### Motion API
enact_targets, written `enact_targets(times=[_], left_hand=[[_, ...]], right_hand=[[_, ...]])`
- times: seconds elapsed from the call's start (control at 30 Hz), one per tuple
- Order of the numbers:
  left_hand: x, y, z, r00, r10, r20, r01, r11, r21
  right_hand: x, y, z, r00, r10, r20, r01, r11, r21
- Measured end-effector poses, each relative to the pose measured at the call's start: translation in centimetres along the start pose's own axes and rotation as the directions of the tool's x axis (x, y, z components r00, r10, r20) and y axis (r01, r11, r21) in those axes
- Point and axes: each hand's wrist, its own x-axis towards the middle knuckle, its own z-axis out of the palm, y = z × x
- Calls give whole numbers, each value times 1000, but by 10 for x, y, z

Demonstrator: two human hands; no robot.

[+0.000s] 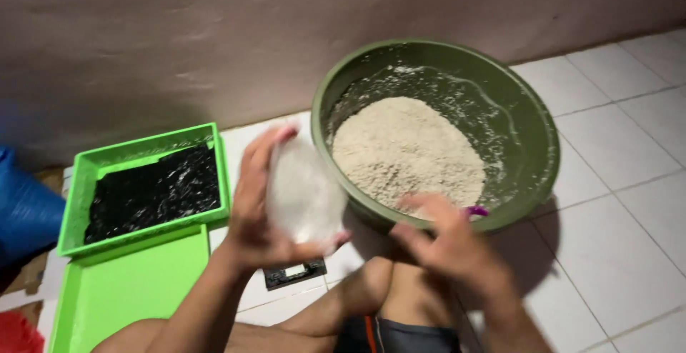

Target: Packaging and weighing granular food material into small plastic bags.

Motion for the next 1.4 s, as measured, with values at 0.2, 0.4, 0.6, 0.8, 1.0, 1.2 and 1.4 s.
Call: enact_targets(times=[0.2, 0.4, 0.6, 0.8, 1.0, 1.2, 1.4], left_hand=[[42, -92, 117, 997, -59, 55, 73, 951, -300], [4, -160, 181, 909, -340, 243, 392, 894, -217], [11, -164, 180, 884, -426, 192, 465, 848, -255], [12, -178, 179, 844, -497, 204, 533, 821, -204], [13, -171, 170, 886, -426, 183, 459, 864, -209], [7, -161, 158, 896, -410, 172, 440, 871, -218], [-1, -164, 159, 916, -399, 50, 401, 897, -186]], right_hand=[[72, 112, -54, 941, 325, 94, -218, 795, -565], [87, 252, 9, 666, 706, 241, -182, 467, -866], [78, 289, 40, 505, 802, 320, -96, 420, -902], [65, 284, 30, 469, 862, 194, -240, 335, -911], [97, 153, -47, 580, 775, 251, -211, 441, -872], [113, 132, -79, 711, 680, 176, -159, 400, -903], [108, 174, -50, 753, 630, 190, -226, 519, -825]])
